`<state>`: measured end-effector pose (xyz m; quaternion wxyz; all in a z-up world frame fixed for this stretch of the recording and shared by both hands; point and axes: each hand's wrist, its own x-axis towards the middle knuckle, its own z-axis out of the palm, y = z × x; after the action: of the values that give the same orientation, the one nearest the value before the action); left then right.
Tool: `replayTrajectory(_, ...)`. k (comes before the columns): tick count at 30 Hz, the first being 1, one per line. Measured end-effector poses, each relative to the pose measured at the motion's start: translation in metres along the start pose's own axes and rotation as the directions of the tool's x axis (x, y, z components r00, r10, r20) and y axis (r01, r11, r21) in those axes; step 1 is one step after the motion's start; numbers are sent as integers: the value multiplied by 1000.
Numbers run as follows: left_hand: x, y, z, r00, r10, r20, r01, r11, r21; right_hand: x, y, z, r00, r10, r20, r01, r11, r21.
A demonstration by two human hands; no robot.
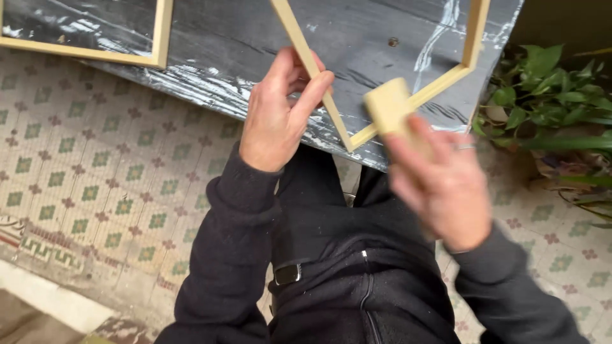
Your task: Sand the edges of wooden frame components and fit them together on a workbench.
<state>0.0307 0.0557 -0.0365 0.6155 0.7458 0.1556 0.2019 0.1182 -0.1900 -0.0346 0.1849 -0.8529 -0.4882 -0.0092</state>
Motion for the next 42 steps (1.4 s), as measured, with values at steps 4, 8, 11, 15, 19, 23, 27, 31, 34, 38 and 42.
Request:
replayTrajectory(4, 8, -3, 3, 1000, -8, 11, 8, 1000, -5, -7, -9, 5, 998, -50, 46, 40, 979, 200)
replayTrajectory(8, 0, -2, 0, 1000, -16, 10, 16, 1000, 1, -12, -7, 14, 1000, 16, 20, -18, 994, 110)
replayTrajectory(11, 7, -2, 5, 1000, -1, 21, 1, 1000, 13, -15, -13, 8, 1000, 13, 16, -15, 991, 130)
replayTrajectory(15, 4, -3, 2, 1000, -3, -6, 3, 999, 41, -10, -4, 6, 994, 109, 2, -109, 993, 51)
replayTrajectory(19, 8, -2, 6, 1000, -13, 14, 13, 1000, 24, -19, -7, 19, 1000, -1, 16, -1, 993, 117)
replayTrajectory(23, -1, 0, 0, 999, -30, -19, 30, 998, 47, -9, -12, 7, 999, 34, -3, -34, 995, 95)
replayTrajectory(27, 5, -5, 4, 1000, -14, 17, 13, 998, 60, -13, -25, 8, 997, 28, 67, -40, 981, 190)
replayTrajectory(31, -3, 5, -1, 999, -43, -9, 44, 996, 84, -19, 0, 16, 999, 32, 34, -34, 997, 64)
replayTrajectory(34, -1, 9, 6, 999, -32, -2, 32, 997, 68, -15, -18, 7, 999, 34, -5, -33, 993, 113)
replayTrajectory(38, -1, 8, 5, 998, -56, -14, 57, 995, 80, -16, 5, 5, 999, 25, 26, -28, 994, 110)
replayTrajectory(42, -4, 15, 5, 999, -44, 10, 43, 996, 78, -9, 7, 2, 998, 57, 20, -57, 997, 44)
